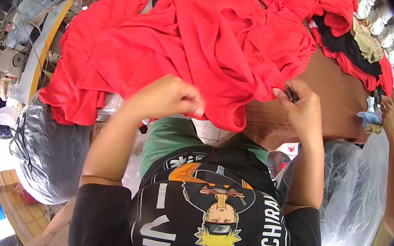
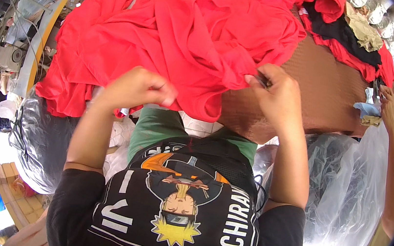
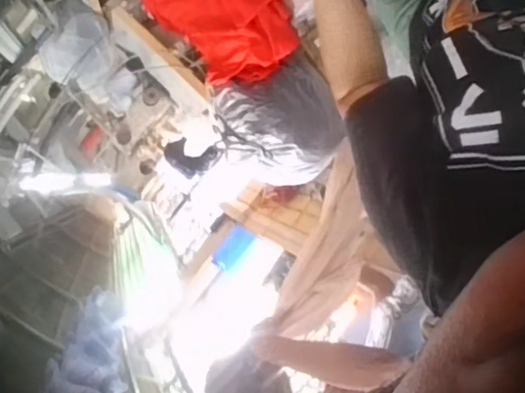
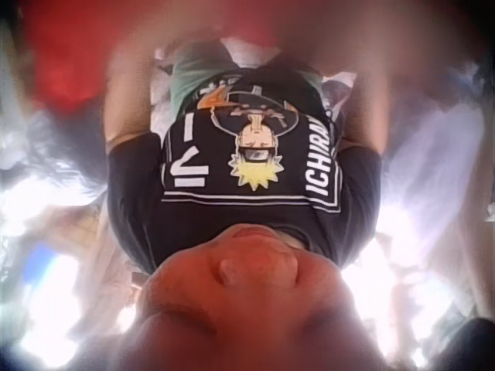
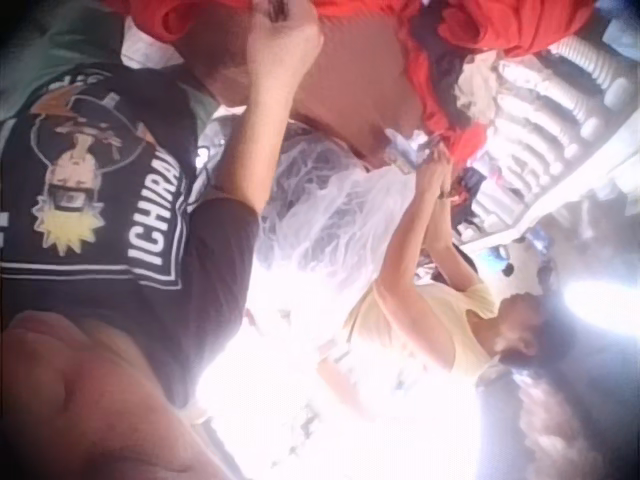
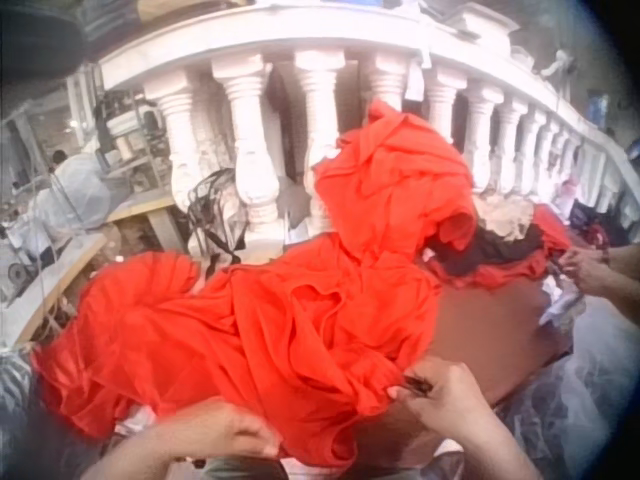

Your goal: The person uses snips to trim excess threads from the seams and labels of red garments on a work table, turning the items over to check different areas.

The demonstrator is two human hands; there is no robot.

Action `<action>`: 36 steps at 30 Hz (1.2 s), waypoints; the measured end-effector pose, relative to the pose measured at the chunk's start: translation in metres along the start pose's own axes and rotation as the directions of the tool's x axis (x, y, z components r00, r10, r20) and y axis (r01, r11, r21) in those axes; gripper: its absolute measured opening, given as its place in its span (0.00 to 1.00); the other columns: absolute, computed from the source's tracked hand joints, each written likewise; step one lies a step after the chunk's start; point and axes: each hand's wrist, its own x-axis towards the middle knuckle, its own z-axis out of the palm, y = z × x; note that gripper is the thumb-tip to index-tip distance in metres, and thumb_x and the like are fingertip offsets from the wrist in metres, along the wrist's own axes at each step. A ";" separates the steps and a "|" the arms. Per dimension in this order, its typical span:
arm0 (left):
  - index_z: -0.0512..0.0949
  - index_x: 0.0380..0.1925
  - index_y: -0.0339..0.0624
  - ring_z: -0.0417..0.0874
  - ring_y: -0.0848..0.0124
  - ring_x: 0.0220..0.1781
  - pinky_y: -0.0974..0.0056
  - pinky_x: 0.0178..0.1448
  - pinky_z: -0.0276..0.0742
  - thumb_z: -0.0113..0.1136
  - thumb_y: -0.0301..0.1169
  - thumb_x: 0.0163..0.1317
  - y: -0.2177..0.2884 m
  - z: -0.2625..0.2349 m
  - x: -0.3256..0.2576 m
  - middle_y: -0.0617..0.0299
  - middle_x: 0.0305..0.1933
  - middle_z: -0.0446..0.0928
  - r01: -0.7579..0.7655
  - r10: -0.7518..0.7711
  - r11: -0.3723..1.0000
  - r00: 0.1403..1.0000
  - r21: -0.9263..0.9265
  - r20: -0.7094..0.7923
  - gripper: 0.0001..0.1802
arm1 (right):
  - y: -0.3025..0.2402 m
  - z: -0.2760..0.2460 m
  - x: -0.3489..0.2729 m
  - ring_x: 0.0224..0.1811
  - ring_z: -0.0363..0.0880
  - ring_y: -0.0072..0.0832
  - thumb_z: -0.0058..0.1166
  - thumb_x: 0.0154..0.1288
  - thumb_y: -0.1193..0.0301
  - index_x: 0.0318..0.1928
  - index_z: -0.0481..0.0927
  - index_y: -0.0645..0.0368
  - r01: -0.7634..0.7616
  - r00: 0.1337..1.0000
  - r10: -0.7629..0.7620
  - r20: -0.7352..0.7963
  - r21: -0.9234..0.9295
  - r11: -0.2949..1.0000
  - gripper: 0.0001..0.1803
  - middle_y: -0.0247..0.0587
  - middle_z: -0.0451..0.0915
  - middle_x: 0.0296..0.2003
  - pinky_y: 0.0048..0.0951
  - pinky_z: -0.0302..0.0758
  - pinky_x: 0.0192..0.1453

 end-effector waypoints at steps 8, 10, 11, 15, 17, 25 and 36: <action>0.81 0.45 0.39 0.85 0.66 0.44 0.65 0.50 0.79 0.64 0.36 0.60 0.050 -0.038 0.016 0.54 0.39 0.84 -0.502 0.708 0.628 0.686 0.594 -0.168 0.17 | -0.022 -0.020 0.004 0.15 0.61 0.11 0.64 0.62 0.68 0.34 0.79 0.60 -0.265 0.962 0.176 0.207 0.566 0.781 0.09 0.24 0.69 0.19 0.17 0.55 0.20; 0.79 0.42 0.39 0.84 0.66 0.41 0.65 0.48 0.78 0.64 0.36 0.59 0.057 -0.031 0.048 0.56 0.36 0.82 -0.548 0.752 0.535 0.655 0.643 -0.068 0.15 | -0.037 -0.030 0.005 0.13 0.58 0.09 0.63 0.63 0.69 0.36 0.78 0.58 -0.186 0.982 0.096 0.165 0.719 0.670 0.07 0.21 0.68 0.18 0.15 0.51 0.18; 0.79 0.41 0.38 0.84 0.66 0.39 0.65 0.46 0.78 0.65 0.36 0.58 0.064 -0.031 0.055 0.57 0.34 0.81 -0.570 0.770 0.486 0.638 0.663 -0.016 0.15 | -0.046 -0.040 0.008 0.13 0.59 0.10 0.60 0.65 0.70 0.38 0.78 0.58 -0.141 0.989 0.118 0.085 0.759 0.635 0.07 0.22 0.67 0.15 0.17 0.52 0.18; 0.75 0.32 0.36 0.79 0.67 0.37 0.65 0.44 0.75 0.62 0.31 0.59 0.105 -0.065 0.049 0.60 0.34 0.77 -0.452 0.512 0.763 0.859 0.462 -0.005 0.10 | -0.063 -0.091 0.018 0.11 0.56 0.13 0.52 0.71 0.62 0.38 0.77 0.56 0.098 0.977 0.094 -0.194 0.789 0.607 0.10 0.26 0.65 0.11 0.18 0.50 0.18; 0.78 0.37 0.37 0.81 0.66 0.42 0.64 0.49 0.76 0.62 0.30 0.59 0.099 -0.074 0.049 0.58 0.39 0.79 -0.574 0.612 0.670 0.786 0.470 0.086 0.10 | -0.062 -0.103 0.021 0.11 0.56 0.13 0.50 0.72 0.61 0.39 0.77 0.55 0.127 0.974 0.085 -0.212 0.811 0.571 0.11 0.26 0.66 0.11 0.18 0.50 0.18; 0.80 0.40 0.36 0.79 0.48 0.42 0.53 0.55 0.73 0.62 0.40 0.60 0.102 -0.033 0.055 0.49 0.37 0.80 -0.530 0.502 0.720 0.843 0.448 0.192 0.17 | -0.081 -0.111 0.028 0.10 0.55 0.12 0.49 0.72 0.60 0.34 0.76 0.53 0.120 0.980 0.041 -0.195 0.741 0.660 0.11 0.21 0.61 0.08 0.19 0.48 0.17; 0.77 0.50 0.45 0.73 0.64 0.61 0.29 0.68 0.49 0.63 0.47 0.57 0.126 -0.092 0.007 0.59 0.53 0.77 0.446 0.614 0.249 0.614 0.860 -0.496 0.25 | -0.032 -0.182 0.077 0.13 0.54 0.11 0.55 0.69 0.65 0.43 0.79 0.56 0.266 0.925 -0.017 -0.380 0.615 0.743 0.09 0.21 0.67 0.16 0.16 0.49 0.18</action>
